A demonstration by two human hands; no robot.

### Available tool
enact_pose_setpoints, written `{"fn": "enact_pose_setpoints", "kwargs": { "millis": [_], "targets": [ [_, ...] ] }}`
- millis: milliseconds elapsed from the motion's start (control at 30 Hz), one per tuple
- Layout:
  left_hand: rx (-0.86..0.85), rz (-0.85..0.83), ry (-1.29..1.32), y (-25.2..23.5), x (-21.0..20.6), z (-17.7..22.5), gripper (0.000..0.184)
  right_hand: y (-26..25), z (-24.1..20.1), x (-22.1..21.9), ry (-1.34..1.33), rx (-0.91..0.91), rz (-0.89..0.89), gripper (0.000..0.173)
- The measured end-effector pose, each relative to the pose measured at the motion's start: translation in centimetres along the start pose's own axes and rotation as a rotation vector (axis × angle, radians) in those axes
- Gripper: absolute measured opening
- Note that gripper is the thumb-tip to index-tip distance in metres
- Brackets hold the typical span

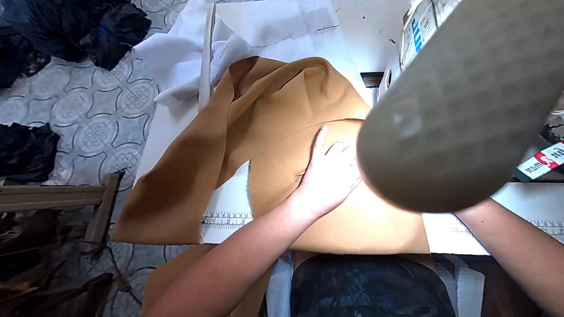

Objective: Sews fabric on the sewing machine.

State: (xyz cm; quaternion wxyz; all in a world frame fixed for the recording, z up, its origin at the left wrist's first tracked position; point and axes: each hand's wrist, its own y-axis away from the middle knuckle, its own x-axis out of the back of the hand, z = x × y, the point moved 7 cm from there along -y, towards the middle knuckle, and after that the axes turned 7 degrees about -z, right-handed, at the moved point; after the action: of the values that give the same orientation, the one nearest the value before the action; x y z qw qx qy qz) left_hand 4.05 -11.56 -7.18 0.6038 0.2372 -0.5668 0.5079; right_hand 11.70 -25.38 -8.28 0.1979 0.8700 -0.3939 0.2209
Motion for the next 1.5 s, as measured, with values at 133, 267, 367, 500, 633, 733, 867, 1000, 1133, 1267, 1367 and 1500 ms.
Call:
{"fn": "enact_pose_setpoints", "kwargs": {
  "millis": [133, 267, 367, 500, 633, 733, 867, 1000, 1133, 1267, 1367, 1500],
  "targets": [
    [0.115, -0.074, 0.135, -0.5, 0.0, -0.8, 0.029, -0.3, -0.7, 0.1, 0.275, -0.094, -0.114, 0.012],
    [0.171, -0.135, 0.123, -0.8, -0.3, -0.9, 0.034, -0.4, -0.8, 0.1, 0.325, -0.08, -0.097, 0.013],
    [0.137, -0.071, 0.062, -0.6, -0.2, -0.8, 0.027, -0.5, -0.9, 0.1, 0.402, -0.013, -0.108, 0.017],
    [0.024, 0.01, 0.035, 0.1, -0.2, -0.6, 0.02, -0.1, -1.2, 0.1, 0.445, -0.031, -0.149, 0.016],
    [0.02, 0.029, 0.031, 0.1, -0.2, -0.6, 0.018, 0.6, -1.2, 0.1, 0.472, 0.094, -0.126, 0.026],
    [0.019, 0.047, 0.03, 0.1, -0.1, -0.6, 0.018, -0.2, -0.5, -0.1, 0.436, -0.026, -0.191, 0.032],
    [0.019, 0.036, 0.034, 0.1, -0.2, -0.6, 0.018, -0.4, -0.3, 0.0, 0.378, -0.08, -0.166, 0.028],
    [0.005, -0.004, 0.018, 0.1, -0.3, -0.2, 0.02, -0.2, -0.3, 0.0, 0.326, -0.064, -0.161, 0.027],
    [-0.015, 0.007, 0.004, 0.0, 0.0, 0.0, 0.019, 0.1, -0.2, 0.0, 0.274, 0.127, -0.029, 0.011],
    [-0.006, 0.035, 0.016, -0.1, 0.1, -0.2, 0.018, -0.3, 0.3, -0.2, 0.211, -0.039, -0.121, 0.022],
    [-0.008, 0.029, 0.024, -0.1, 0.1, -0.2, 0.017, -0.3, 0.1, -0.2, 0.222, -0.041, -0.116, 0.017],
    [0.002, -0.023, 0.022, -0.2, -0.1, -0.2, 0.019, -0.3, 0.0, -0.4, 0.25, -0.035, -0.154, 0.026]
  ]
}}
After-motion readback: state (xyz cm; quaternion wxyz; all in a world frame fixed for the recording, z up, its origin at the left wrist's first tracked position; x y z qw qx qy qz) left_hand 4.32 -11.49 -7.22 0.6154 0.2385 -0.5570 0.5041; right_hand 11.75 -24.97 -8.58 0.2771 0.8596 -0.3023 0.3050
